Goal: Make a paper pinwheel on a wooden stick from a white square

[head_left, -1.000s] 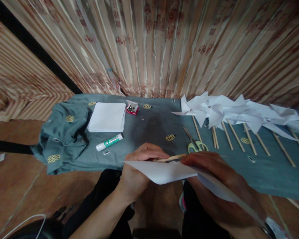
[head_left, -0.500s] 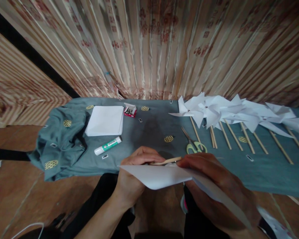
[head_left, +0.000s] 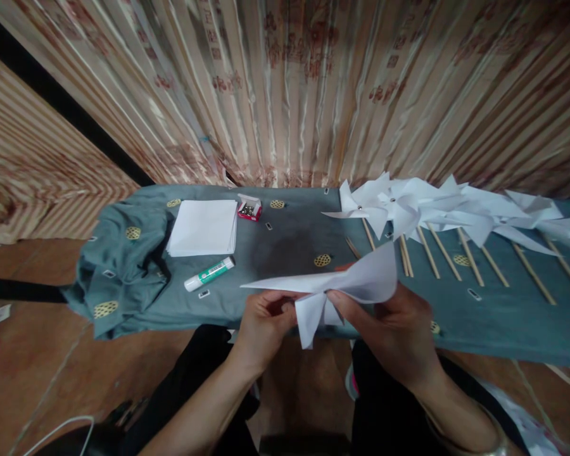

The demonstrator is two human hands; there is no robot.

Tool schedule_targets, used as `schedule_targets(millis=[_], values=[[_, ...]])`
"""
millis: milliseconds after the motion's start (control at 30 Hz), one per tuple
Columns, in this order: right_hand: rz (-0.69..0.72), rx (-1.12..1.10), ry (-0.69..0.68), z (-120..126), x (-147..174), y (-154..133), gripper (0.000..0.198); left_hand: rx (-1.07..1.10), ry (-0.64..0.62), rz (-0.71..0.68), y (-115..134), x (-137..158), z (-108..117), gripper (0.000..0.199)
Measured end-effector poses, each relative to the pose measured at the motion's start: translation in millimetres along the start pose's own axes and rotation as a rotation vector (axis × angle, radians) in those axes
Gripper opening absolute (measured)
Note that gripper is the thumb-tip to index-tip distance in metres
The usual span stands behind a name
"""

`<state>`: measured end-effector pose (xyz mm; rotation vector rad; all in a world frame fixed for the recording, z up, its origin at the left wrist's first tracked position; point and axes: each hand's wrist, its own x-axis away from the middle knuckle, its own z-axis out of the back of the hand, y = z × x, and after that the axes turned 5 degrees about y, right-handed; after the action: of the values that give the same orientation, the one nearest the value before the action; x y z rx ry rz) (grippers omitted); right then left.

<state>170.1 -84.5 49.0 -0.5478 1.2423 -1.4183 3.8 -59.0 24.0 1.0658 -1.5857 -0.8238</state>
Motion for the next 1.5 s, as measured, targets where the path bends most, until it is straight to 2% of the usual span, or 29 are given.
schedule_targets(millis=[133,300,533,867,967,1100,1300,1500], values=[[-0.104,-0.057,-0.079,-8.3,-5.5,14.4,0.015,0.101,0.049,0.080,-17.3,-2.6,1.9,0.030],[-0.185,-0.102,-0.221,-15.4,-9.7,31.9,0.026,0.148,0.077,0.110,-35.0,-1.2,7.1,0.033],[-0.245,-0.165,-0.435,-18.2,-11.3,47.7,0.033,0.247,0.100,0.152,-40.3,7.1,8.9,0.033],[-0.411,-0.268,-0.508,-25.3,-16.2,56.3,0.036,0.358,0.145,0.236,-40.0,23.2,0.9,0.039],[-0.451,-0.314,-0.529,-26.7,-16.6,55.9,0.033,0.355,0.119,0.268,-47.6,33.0,6.9,0.037],[-0.489,-0.325,-0.629,-29.9,-14.5,58.6,0.032,0.289,0.117,0.329,-65.9,41.9,17.0,0.038],[-0.443,-0.183,-0.617,-35.4,-11.4,67.5,0.033,0.287,0.098,0.265,-77.2,38.8,15.8,0.040],[-0.385,-0.043,-0.644,-38.4,-15.3,69.4,0.033,0.302,0.077,0.287,-77.7,35.9,15.4,0.043]])
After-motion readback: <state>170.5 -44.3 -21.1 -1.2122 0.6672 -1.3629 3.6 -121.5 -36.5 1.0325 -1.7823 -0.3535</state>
